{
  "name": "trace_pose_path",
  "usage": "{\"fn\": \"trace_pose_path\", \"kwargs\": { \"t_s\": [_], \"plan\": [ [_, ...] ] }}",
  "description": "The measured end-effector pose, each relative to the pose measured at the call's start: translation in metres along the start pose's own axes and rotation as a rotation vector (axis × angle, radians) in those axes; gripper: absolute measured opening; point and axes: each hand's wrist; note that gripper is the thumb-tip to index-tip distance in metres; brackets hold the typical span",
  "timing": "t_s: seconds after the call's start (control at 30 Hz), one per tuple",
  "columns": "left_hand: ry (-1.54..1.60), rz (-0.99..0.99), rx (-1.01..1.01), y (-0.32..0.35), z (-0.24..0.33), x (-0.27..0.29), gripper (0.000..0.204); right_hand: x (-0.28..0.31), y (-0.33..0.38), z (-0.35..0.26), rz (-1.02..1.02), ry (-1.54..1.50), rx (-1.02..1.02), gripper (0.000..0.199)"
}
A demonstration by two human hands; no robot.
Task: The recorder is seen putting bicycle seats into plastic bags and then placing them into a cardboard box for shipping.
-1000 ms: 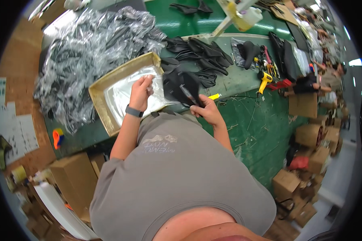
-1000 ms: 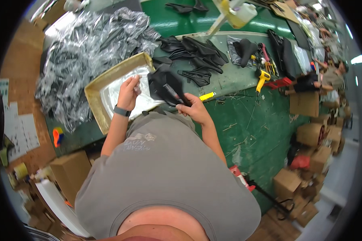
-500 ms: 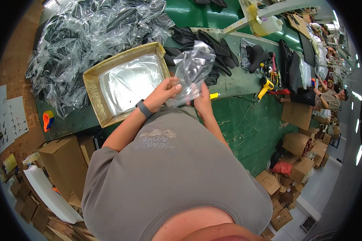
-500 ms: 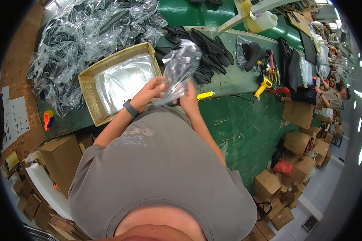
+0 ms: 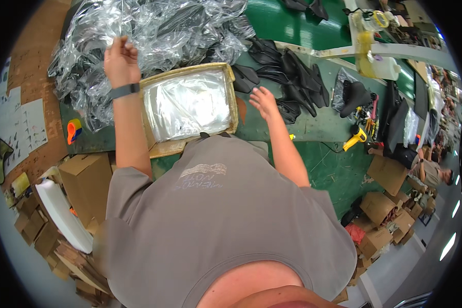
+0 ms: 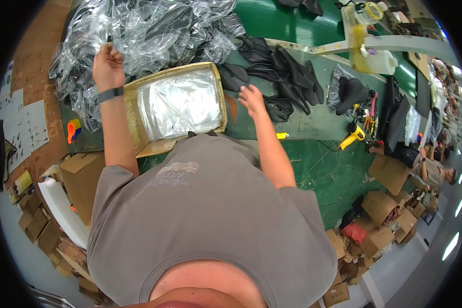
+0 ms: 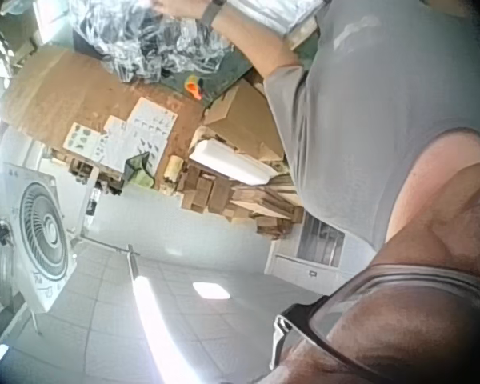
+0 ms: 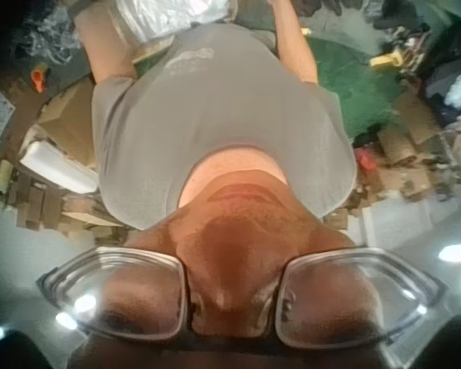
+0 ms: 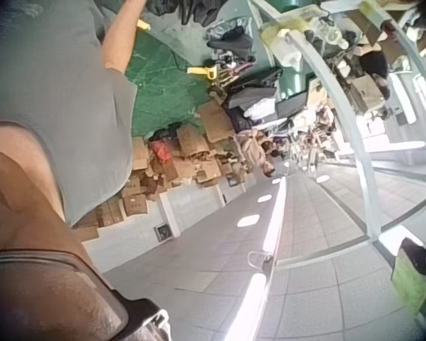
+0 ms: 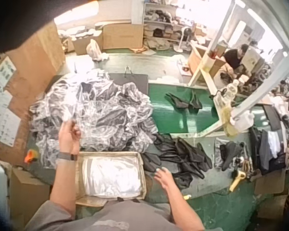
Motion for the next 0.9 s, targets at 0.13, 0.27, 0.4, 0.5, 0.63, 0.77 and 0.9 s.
{"fn": "trace_pose_path", "kwargs": {
  "t_s": [0.13, 0.27, 0.4, 0.5, 0.63, 0.77, 0.9],
  "plan": [
    [-0.409, -0.137, 0.151, 0.066, -0.079, -0.015, 0.025, 0.003, -0.069, -0.003, 0.024, -0.119, -0.149, 0.063],
    [-0.76, -0.417, 0.477, 0.146, -0.214, 0.032, 0.02, 0.017, -0.077, 0.006, 0.039, -0.127, -0.074, 0.03],
    [-1.219, -0.627, 0.393, 0.194, -0.254, 0.047, 0.023, 0.01, -0.012, -0.027, 0.189, 0.312, 0.402, 0.035],
    [-1.562, -0.623, 0.213, 0.205, -0.271, 0.064, 0.041, 0.043, 0.083, -0.068, 0.178, 0.393, 0.535, 0.042],
    [-1.523, -0.612, 0.456, 0.195, -0.306, 0.126, 0.028, 0.117, 0.212, -0.099, 0.154, 0.092, 0.559, 0.03],
    [-1.46, -0.718, 0.314, 0.205, -0.271, 0.12, 0.018, 0.127, 0.289, -0.092, 0.096, -0.422, 0.725, 0.017],
    [-1.274, -0.787, 0.321, 0.227, -0.203, 0.096, 0.017, 0.07, 0.301, -0.061, -0.144, -0.274, 0.488, 0.022]
  ]
}}
Point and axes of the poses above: each hand's wrist, its own y-axis away from the middle knuckle, its own x-axis out of the back of the hand, z = x × y, and after that the axes turned 10 degrees about -z, right-handed
